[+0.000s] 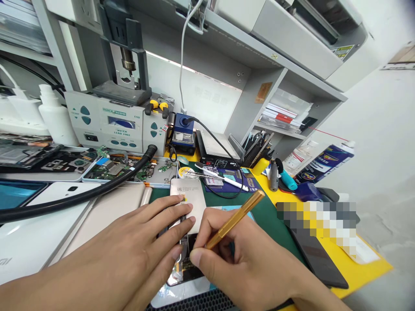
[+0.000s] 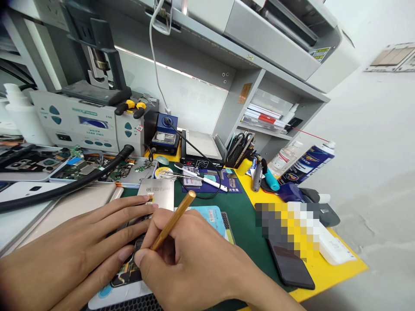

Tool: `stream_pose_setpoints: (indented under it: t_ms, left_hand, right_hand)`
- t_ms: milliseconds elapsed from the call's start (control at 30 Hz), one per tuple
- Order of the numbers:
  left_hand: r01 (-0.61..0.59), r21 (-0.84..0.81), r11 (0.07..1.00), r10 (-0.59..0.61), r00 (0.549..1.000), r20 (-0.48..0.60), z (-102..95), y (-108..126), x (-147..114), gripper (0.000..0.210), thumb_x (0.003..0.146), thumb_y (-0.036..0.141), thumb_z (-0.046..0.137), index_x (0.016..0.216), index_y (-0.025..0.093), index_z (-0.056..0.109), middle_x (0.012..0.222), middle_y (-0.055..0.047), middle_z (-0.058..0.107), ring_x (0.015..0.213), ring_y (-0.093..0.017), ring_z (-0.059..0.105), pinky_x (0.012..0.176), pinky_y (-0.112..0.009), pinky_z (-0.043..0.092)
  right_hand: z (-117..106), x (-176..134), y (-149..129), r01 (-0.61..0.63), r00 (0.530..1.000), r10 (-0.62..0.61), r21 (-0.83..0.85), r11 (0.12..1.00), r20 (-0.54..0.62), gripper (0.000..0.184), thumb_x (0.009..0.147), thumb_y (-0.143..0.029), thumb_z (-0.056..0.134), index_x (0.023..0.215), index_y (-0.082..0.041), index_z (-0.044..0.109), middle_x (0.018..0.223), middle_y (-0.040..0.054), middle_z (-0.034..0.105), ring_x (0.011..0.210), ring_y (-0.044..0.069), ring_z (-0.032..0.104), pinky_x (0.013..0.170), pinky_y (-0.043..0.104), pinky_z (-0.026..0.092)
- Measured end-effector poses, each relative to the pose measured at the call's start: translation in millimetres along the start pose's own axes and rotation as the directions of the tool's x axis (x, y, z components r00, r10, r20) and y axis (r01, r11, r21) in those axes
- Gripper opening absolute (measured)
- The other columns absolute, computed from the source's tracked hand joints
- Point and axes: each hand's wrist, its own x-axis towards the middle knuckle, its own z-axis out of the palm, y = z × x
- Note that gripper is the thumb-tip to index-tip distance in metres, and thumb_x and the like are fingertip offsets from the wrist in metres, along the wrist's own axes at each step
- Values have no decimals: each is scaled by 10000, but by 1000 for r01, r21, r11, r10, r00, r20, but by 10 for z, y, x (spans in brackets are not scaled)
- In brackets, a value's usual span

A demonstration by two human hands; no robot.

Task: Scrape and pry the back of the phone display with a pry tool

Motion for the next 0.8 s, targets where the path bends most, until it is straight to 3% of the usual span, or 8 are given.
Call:
stream_pose_setpoints:
  t_ms: [167, 367, 800]
  left_hand:
    - [-17, 3, 1000, 17, 1000, 7, -21, -22, 23, 581, 1247, 185, 581, 1795, 277, 750, 1877, 14, 736, 1958, -257, 338, 1662, -414, 92]
    - [-19, -5, 1000, 19, 1000, 18, -12, -46, -35, 607, 1257, 197, 575, 1846, 268, 701, 1923, -12, 695, 1929, -276, 422, 1665, -460, 185]
    - [24, -34, 999, -24, 1000, -14, 1, 4, 6, 552, 1259, 201, 569, 1754, 316, 786, 1854, 54, 759, 1918, -214, 426, 1652, -364, 107]
  right_hand:
    - [-14, 3, 15, 24, 1000, -24, 5, 1000, 5, 223, 1118, -205, 824, 983, -254, 654, 737, -64, 598, 650, 145, 530, 575, 238, 400]
    - [-22, -8, 8, -2, 1000, 1, 36, 999, 22, 237, 1109, -207, 849, 982, -255, 655, 748, -68, 616, 651, 136, 542, 583, 232, 406]
    - [5, 13, -10, 16, 1000, -16, 12, 1000, 5, 232, 1065, -132, 813, 960, -253, 646, 726, -74, 608, 627, 126, 519, 552, 208, 400]
